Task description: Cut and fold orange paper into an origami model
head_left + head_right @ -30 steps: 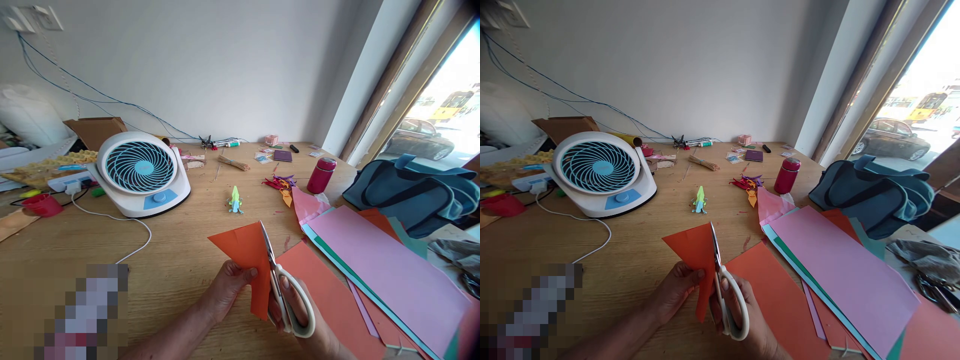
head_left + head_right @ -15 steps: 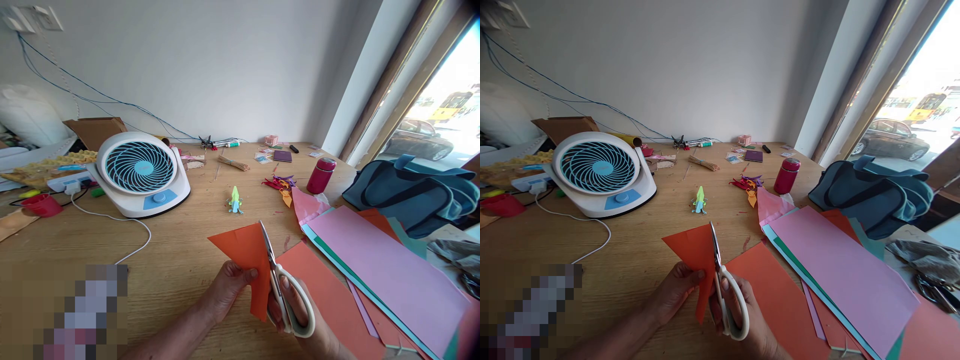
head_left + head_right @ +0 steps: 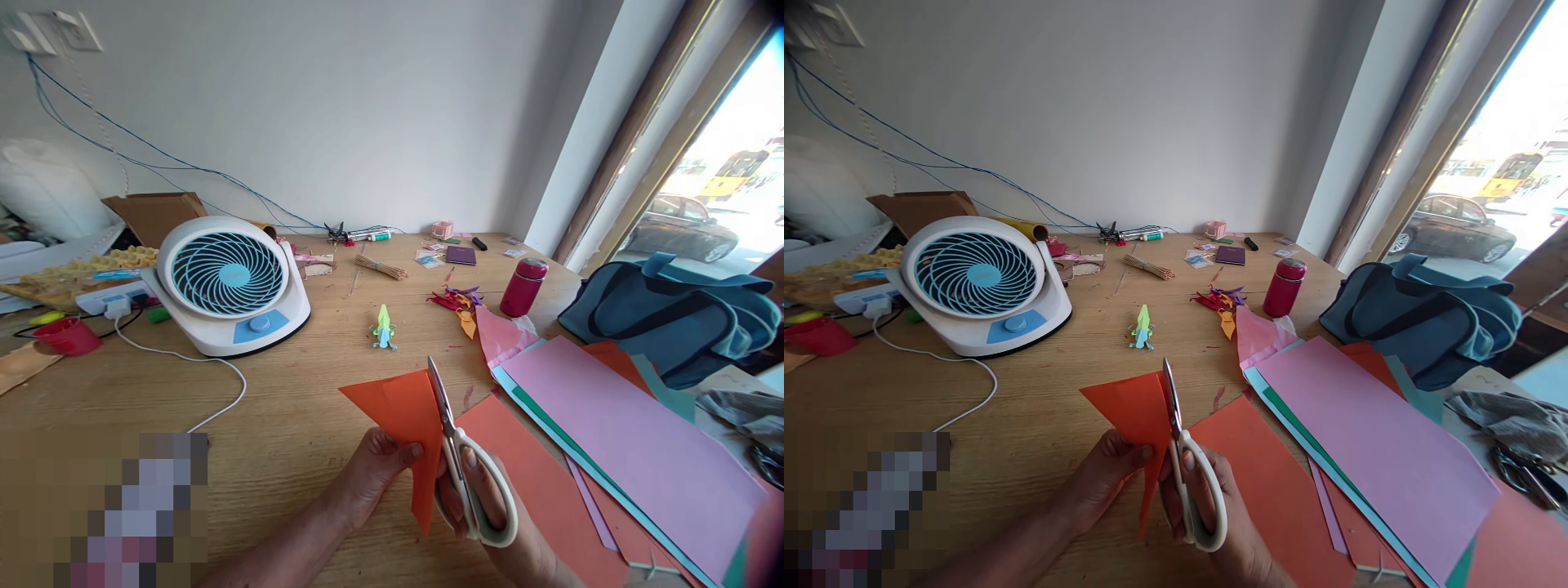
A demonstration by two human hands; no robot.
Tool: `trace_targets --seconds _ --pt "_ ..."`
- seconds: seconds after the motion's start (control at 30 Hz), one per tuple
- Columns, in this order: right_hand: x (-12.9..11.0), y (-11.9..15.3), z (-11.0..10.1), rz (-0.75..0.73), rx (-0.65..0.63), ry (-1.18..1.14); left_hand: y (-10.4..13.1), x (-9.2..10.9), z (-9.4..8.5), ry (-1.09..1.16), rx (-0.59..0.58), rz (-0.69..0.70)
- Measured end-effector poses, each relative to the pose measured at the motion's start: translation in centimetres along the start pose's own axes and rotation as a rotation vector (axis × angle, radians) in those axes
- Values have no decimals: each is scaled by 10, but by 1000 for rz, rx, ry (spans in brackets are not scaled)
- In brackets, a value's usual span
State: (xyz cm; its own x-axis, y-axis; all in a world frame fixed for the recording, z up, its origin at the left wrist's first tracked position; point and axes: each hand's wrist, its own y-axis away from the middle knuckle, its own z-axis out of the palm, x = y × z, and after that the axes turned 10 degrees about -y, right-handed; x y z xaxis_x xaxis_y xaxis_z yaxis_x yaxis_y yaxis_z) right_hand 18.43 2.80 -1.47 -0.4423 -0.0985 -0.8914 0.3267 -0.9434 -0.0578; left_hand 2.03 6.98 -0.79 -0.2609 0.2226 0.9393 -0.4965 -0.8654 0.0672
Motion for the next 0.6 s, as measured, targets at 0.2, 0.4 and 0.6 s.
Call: trace_targets --seconds 0.2,0.4,0.6 --pt "-2 -3 -5 -32 49 -38 -2 -4 -5 21 32 17" --pt "-12 -3 -8 -40 95 51 -7 -8 -10 162 237 4" --pt "-21 -9 -15 -117 219 192 -10 -5 -18 160 376 59"
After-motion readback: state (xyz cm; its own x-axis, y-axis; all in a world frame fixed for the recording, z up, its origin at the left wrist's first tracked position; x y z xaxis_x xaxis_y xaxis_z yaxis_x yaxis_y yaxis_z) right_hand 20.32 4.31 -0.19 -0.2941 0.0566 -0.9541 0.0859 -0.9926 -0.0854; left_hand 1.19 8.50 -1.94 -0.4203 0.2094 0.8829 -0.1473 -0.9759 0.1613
